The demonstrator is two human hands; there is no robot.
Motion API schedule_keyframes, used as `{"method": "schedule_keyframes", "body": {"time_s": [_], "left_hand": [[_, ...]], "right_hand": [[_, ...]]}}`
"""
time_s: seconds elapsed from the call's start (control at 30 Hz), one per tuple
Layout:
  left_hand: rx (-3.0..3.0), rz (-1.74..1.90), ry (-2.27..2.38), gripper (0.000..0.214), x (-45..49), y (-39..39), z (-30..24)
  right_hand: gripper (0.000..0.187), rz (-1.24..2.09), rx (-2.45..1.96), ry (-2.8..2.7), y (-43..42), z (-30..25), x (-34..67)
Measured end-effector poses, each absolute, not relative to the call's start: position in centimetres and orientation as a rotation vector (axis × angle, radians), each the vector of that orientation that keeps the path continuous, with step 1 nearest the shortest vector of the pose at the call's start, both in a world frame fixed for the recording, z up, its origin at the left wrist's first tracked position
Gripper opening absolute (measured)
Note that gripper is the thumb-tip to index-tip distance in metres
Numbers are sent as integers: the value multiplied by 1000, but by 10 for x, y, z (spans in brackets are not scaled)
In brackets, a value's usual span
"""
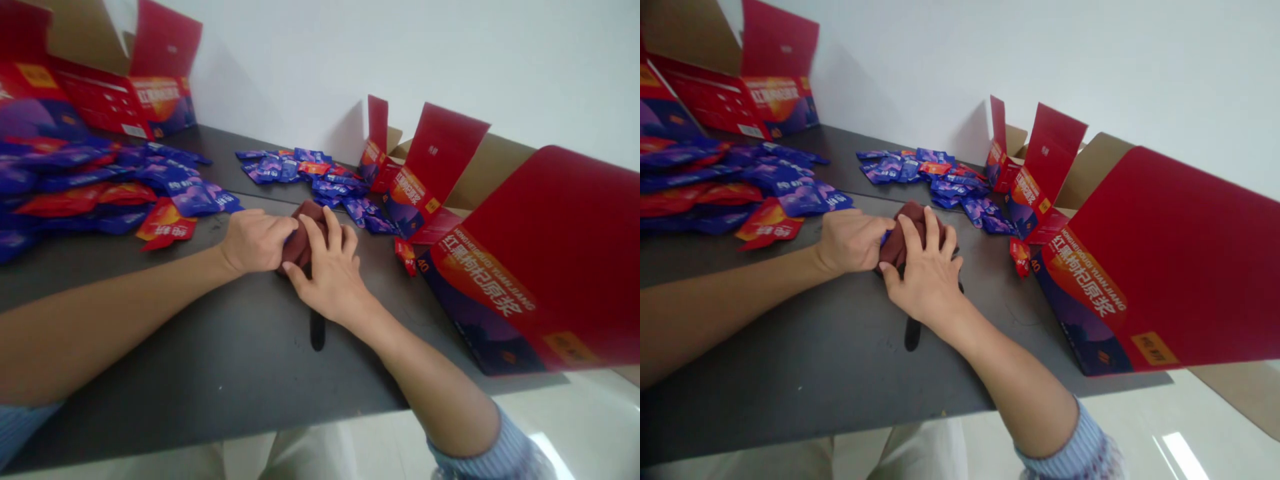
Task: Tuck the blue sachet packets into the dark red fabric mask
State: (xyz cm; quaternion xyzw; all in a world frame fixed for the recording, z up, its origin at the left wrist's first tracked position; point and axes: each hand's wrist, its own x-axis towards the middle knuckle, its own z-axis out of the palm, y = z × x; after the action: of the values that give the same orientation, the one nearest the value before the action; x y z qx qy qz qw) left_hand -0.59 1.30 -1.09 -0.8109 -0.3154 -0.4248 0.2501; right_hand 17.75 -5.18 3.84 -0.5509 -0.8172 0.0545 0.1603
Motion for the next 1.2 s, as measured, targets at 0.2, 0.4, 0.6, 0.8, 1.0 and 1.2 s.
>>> {"method": "schedule_keyframes", "body": {"time_s": [0.2, 0.4, 0.6, 0.8, 1.0, 1.2], "left_hand": [[-2224, -1075, -856, 34, -7, 7, -9], [-2173, -1195, -809, 28, 4, -2, -13], [-2206, -1177, -800, 28, 4, -1, -15], [-2389, -1049, -866, 30, 3, 6, -21], [-2334, -1071, -1011, 39, 7, 1, -20], [-2675, -1220, -975, 33, 9, -9, -21]], "right_hand": [[66, 405, -1566, -2523, -48, 56, 189], [53, 350, -1470, -2586, -38, 53, 199], [46, 417, -1580, -2491, -26, 55, 199], [47, 271, -1714, -2450, -36, 55, 186], [46, 79, -1730, -2321, -39, 49, 183], [42, 29, -1566, -2408, -39, 43, 184]]}}
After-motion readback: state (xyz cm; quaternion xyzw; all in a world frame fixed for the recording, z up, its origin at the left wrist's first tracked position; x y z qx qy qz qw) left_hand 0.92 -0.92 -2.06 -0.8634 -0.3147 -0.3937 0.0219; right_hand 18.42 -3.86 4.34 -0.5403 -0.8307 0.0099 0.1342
